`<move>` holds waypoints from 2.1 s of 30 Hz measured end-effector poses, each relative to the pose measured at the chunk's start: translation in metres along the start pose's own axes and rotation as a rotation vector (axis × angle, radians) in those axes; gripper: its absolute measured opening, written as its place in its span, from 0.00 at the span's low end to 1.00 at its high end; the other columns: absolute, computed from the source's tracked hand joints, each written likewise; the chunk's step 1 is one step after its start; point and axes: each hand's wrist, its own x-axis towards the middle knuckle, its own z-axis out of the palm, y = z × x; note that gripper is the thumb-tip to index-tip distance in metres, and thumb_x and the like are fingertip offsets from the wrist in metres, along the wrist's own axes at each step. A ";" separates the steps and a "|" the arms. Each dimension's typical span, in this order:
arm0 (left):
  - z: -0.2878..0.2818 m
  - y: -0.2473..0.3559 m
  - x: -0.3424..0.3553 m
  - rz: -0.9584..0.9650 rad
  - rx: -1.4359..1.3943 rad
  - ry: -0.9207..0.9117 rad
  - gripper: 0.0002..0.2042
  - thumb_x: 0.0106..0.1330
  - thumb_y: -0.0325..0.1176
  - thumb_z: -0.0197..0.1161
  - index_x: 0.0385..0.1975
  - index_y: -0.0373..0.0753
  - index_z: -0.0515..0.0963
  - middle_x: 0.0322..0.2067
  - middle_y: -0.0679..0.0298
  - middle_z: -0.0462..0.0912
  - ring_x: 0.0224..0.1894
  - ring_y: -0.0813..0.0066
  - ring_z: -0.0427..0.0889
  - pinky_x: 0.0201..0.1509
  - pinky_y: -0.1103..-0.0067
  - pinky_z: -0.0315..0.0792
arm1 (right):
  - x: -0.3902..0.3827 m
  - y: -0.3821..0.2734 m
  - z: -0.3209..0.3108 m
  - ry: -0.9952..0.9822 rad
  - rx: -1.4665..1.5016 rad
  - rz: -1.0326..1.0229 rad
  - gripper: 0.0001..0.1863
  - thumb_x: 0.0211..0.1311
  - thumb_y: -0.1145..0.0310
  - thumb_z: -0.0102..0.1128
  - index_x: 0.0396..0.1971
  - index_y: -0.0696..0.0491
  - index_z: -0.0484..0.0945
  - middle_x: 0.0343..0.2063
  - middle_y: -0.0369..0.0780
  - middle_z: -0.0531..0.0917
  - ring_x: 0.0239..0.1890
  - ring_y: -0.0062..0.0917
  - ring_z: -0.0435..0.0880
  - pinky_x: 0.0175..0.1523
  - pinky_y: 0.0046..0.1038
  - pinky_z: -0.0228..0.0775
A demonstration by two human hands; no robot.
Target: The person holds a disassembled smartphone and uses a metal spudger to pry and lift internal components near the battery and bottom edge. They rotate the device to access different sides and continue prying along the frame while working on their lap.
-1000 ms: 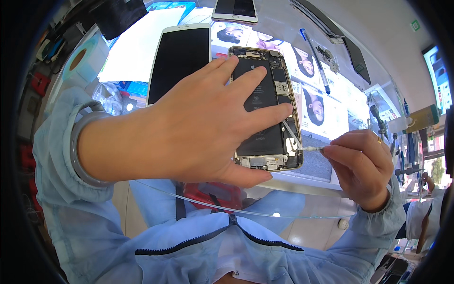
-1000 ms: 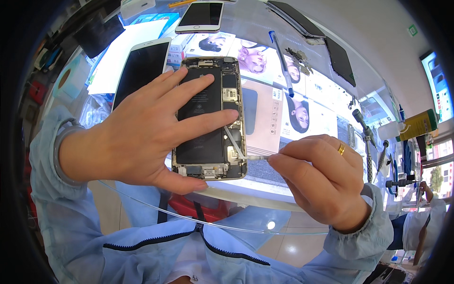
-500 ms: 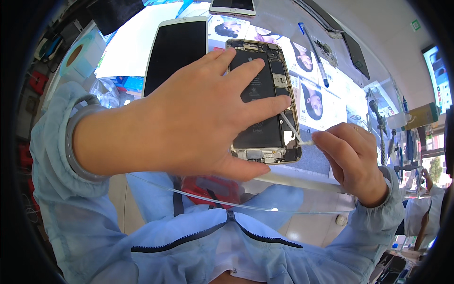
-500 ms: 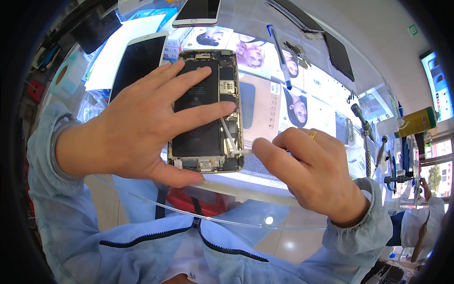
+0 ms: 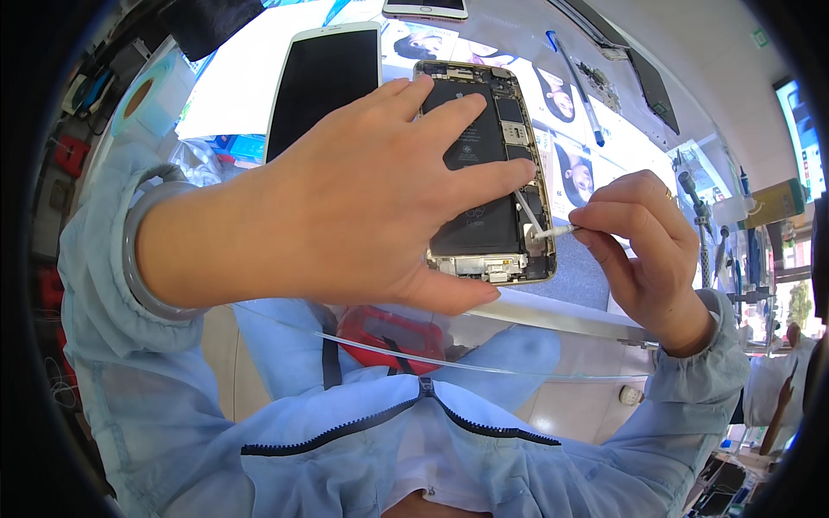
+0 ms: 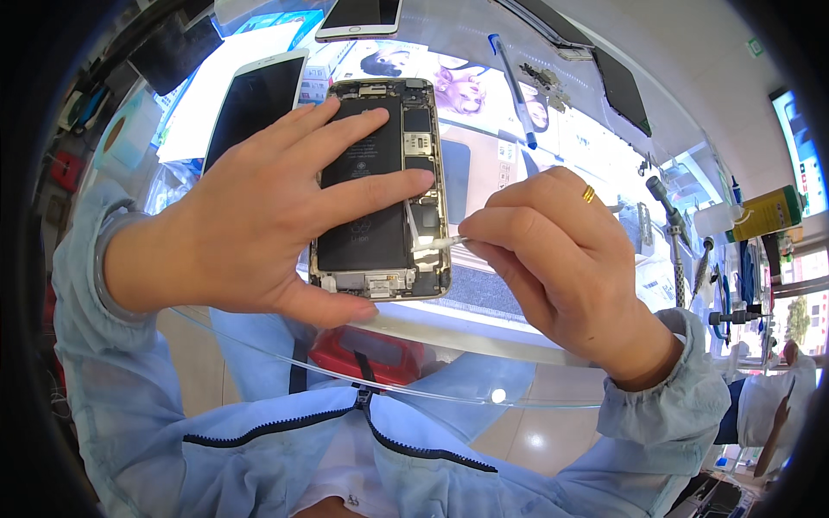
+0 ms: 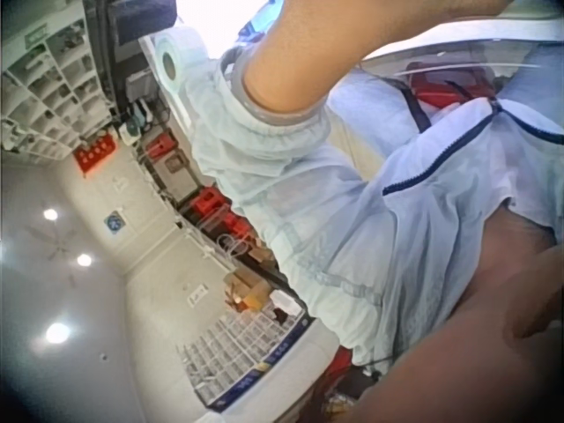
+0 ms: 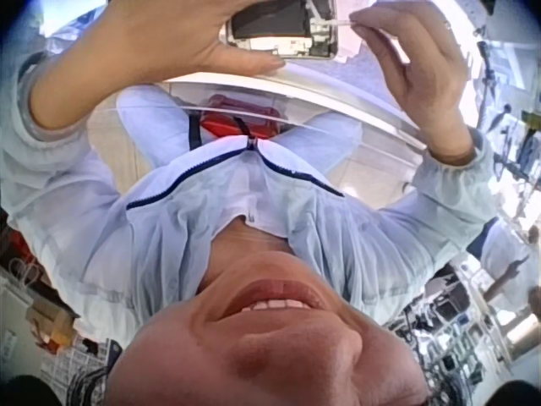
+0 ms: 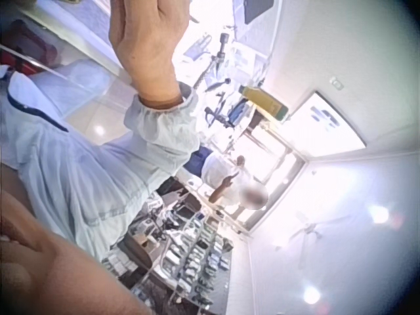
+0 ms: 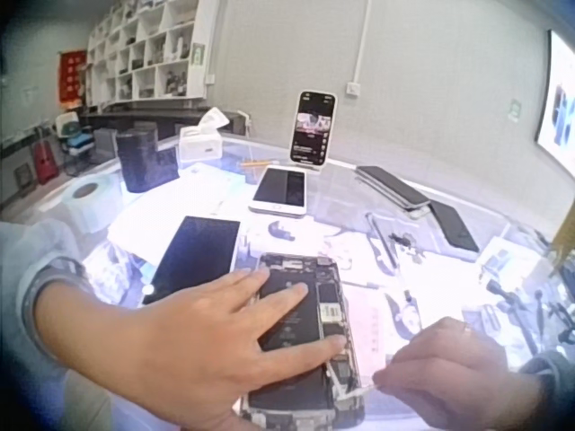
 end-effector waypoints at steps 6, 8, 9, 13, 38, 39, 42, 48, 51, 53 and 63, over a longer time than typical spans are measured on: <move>0.000 0.001 0.001 -0.004 0.006 -0.002 0.37 0.46 0.59 0.64 0.58 0.51 0.67 0.56 0.40 0.63 0.53 0.35 0.66 0.60 0.57 0.61 | -0.005 0.003 0.001 -0.021 0.110 0.092 0.11 0.45 0.82 0.62 0.33 0.59 0.76 0.28 0.43 0.75 0.26 0.30 0.75 0.27 0.25 0.66; 0.001 -0.001 0.001 0.005 0.001 0.004 0.37 0.46 0.59 0.64 0.58 0.51 0.67 0.56 0.40 0.63 0.52 0.34 0.66 0.60 0.57 0.61 | 0.001 -0.009 0.001 -0.019 0.121 0.215 0.12 0.47 0.83 0.61 0.35 0.59 0.76 0.29 0.44 0.74 0.26 0.30 0.75 0.27 0.25 0.66; 0.001 -0.001 0.001 0.007 0.001 0.004 0.37 0.46 0.59 0.63 0.58 0.51 0.67 0.56 0.40 0.63 0.52 0.34 0.66 0.60 0.57 0.61 | 0.004 -0.013 0.001 -0.018 0.126 0.276 0.12 0.48 0.83 0.60 0.35 0.60 0.76 0.29 0.44 0.74 0.27 0.30 0.75 0.27 0.25 0.66; 0.000 -0.001 0.000 0.006 0.008 0.009 0.37 0.46 0.59 0.63 0.58 0.51 0.67 0.56 0.39 0.63 0.52 0.35 0.66 0.59 0.57 0.62 | 0.003 -0.008 0.004 -0.020 -0.011 0.138 0.12 0.49 0.83 0.61 0.36 0.60 0.76 0.29 0.43 0.74 0.28 0.31 0.76 0.30 0.26 0.68; 0.003 -0.003 0.000 0.020 -0.018 0.024 0.37 0.46 0.58 0.64 0.58 0.50 0.67 0.55 0.39 0.63 0.51 0.37 0.66 0.59 0.58 0.61 | 0.003 0.005 0.001 -0.078 -0.071 -0.121 0.15 0.37 0.81 0.61 0.32 0.61 0.76 0.25 0.42 0.74 0.27 0.32 0.73 0.30 0.28 0.65; 0.003 -0.003 0.000 0.020 -0.028 0.019 0.37 0.46 0.58 0.64 0.58 0.50 0.67 0.56 0.39 0.63 0.51 0.37 0.66 0.59 0.58 0.61 | 0.003 0.007 0.001 -0.074 -0.068 -0.144 0.15 0.36 0.80 0.61 0.31 0.61 0.76 0.25 0.42 0.74 0.27 0.31 0.73 0.29 0.27 0.66; 0.002 -0.004 0.001 0.024 -0.032 0.011 0.37 0.46 0.57 0.65 0.58 0.50 0.68 0.56 0.38 0.63 0.51 0.36 0.66 0.59 0.58 0.61 | 0.003 0.010 0.000 -0.070 -0.056 -0.203 0.15 0.35 0.77 0.60 0.30 0.60 0.77 0.25 0.41 0.74 0.25 0.30 0.74 0.26 0.26 0.66; 0.004 -0.003 -0.001 0.046 -0.016 0.057 0.36 0.47 0.58 0.64 0.57 0.50 0.68 0.56 0.38 0.63 0.52 0.36 0.66 0.58 0.58 0.62 | -0.002 0.009 -0.001 -0.066 -0.118 -0.365 0.14 0.33 0.73 0.59 0.26 0.59 0.77 0.24 0.39 0.74 0.19 0.23 0.72 0.19 0.21 0.63; 0.008 -0.002 -0.003 0.060 -0.003 0.098 0.36 0.47 0.59 0.63 0.57 0.49 0.69 0.55 0.38 0.63 0.52 0.35 0.66 0.58 0.58 0.63 | -0.001 0.004 -0.005 -0.053 -0.174 -0.474 0.12 0.31 0.73 0.59 0.24 0.58 0.77 0.24 0.37 0.73 0.19 0.19 0.71 0.18 0.17 0.60; 0.007 -0.002 -0.002 0.059 -0.010 0.091 0.36 0.47 0.60 0.63 0.56 0.49 0.69 0.55 0.38 0.63 0.52 0.35 0.66 0.58 0.58 0.63 | 0.000 0.000 -0.005 -0.033 -0.173 -0.497 0.11 0.32 0.73 0.59 0.24 0.57 0.77 0.23 0.36 0.73 0.18 0.18 0.71 0.18 0.17 0.59; 0.005 -0.003 -0.001 0.063 -0.015 0.098 0.35 0.47 0.59 0.63 0.56 0.49 0.69 0.55 0.37 0.63 0.52 0.34 0.67 0.58 0.57 0.62 | 0.000 -0.006 -0.005 -0.089 0.071 -0.360 0.11 0.34 0.73 0.60 0.24 0.58 0.77 0.26 0.38 0.74 0.22 0.24 0.74 0.24 0.22 0.66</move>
